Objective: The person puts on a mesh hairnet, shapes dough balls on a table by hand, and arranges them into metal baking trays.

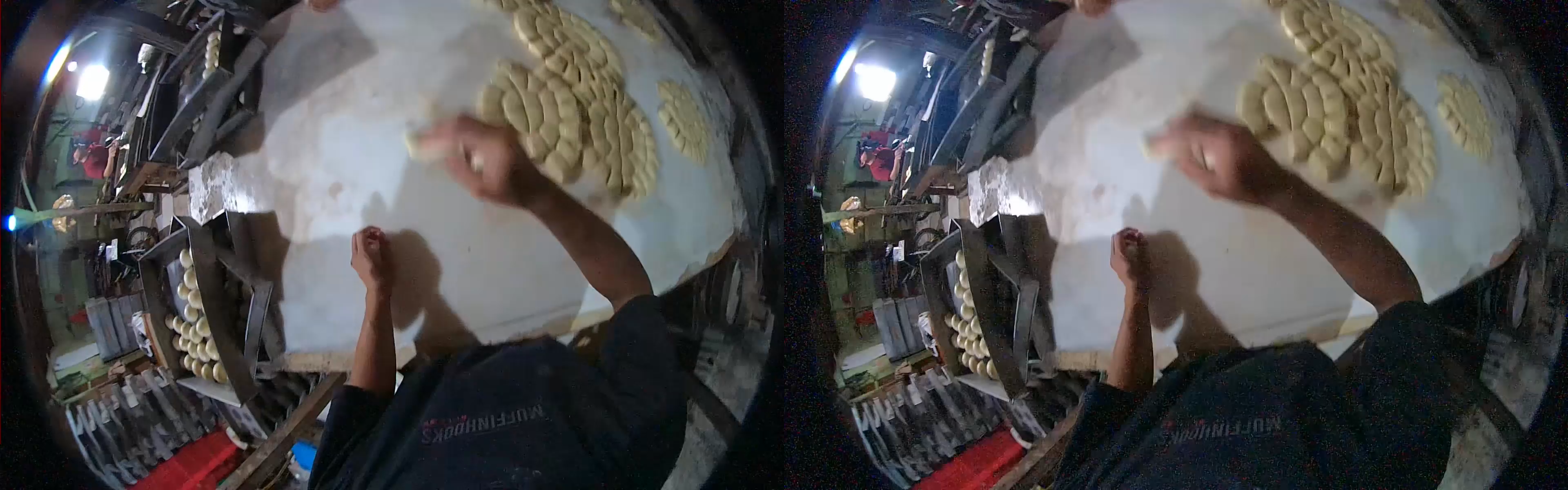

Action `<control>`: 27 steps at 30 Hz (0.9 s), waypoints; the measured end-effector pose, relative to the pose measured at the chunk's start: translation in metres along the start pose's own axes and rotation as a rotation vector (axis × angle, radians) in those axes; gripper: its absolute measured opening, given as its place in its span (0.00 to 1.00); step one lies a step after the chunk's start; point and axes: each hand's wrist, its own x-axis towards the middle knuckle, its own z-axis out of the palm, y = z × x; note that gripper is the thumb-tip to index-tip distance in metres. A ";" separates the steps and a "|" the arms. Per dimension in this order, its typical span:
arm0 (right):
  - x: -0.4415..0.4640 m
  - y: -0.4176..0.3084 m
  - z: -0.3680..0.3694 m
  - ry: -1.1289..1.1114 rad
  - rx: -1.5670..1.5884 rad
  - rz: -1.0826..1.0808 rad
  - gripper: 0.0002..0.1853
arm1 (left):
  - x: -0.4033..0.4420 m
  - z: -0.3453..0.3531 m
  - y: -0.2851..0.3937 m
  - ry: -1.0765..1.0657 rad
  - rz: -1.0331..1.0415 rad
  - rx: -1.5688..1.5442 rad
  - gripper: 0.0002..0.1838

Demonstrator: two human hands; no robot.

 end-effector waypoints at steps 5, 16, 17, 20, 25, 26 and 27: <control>-0.205 -0.026 0.032 -0.083 -0.134 0.304 0.11 | -0.061 -0.034 -0.013 -0.108 -0.079 -0.091 0.07; -0.249 -0.089 0.021 0.411 -0.083 0.495 0.07 | -0.018 0.080 0.083 -0.284 0.219 0.059 0.18; -0.246 -0.097 0.016 0.431 -0.108 0.491 0.07 | -0.020 0.064 0.111 -0.430 0.115 -0.044 0.16; -0.233 -0.114 0.014 0.556 -0.102 0.499 0.09 | -0.039 0.029 0.144 -0.651 0.261 -0.193 0.14; -0.210 -0.148 0.035 0.418 -0.129 0.388 0.11 | -0.076 -0.045 0.166 -0.702 0.731 -0.359 0.18; -0.206 -0.157 0.043 0.396 -0.103 0.381 0.10 | -0.082 -0.063 0.164 -0.675 0.615 -0.353 0.22; -0.202 -0.167 0.052 0.370 -0.075 0.373 0.10 | -0.087 -0.083 0.163 -0.644 0.496 -0.346 0.25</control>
